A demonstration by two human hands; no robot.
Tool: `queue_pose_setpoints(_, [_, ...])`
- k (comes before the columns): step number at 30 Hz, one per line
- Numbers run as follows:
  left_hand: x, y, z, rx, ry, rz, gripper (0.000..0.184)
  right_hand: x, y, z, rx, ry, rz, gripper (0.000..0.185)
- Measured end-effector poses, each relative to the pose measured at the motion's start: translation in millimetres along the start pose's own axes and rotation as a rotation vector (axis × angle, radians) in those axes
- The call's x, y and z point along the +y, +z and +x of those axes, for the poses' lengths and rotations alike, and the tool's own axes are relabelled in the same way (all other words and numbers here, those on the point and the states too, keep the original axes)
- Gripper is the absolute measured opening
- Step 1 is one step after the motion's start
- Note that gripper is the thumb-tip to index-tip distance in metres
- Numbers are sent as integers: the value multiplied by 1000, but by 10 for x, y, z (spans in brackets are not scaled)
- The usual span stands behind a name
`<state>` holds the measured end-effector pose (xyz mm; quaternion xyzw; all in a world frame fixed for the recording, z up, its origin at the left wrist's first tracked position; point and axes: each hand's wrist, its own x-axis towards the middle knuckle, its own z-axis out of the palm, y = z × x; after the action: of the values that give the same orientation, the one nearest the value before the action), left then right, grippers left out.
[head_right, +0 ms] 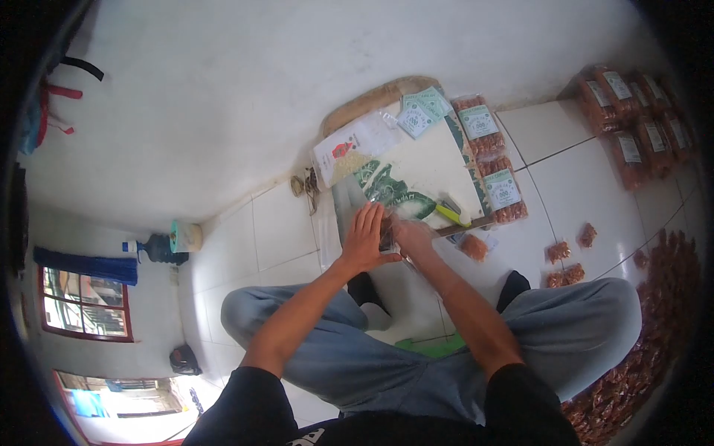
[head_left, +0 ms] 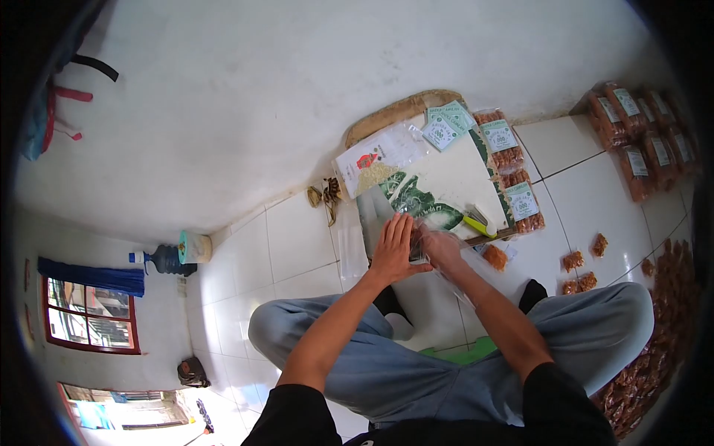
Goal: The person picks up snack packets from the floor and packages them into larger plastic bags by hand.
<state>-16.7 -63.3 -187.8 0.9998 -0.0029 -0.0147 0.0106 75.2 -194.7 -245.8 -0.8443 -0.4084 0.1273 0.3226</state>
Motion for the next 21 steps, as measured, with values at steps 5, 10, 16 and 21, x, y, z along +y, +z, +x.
queue_pose_setpoints(5, [-47,40,-2,12,-1,-5,134,-122,-64,53,-20,128,110,25])
queue_pose_setpoints(10, [-75,-10,-2,-35,51,-26,135,-146,-102,60,-5,154,179,22])
queue_pose_setpoints(16, [-317,-302,29,-205,178,76,133,-45,-25,8,20,25,84,37])
queue_pose_setpoints(21, [-477,-219,16,-203,193,152,130,43,18,-67,117,-185,184,41])
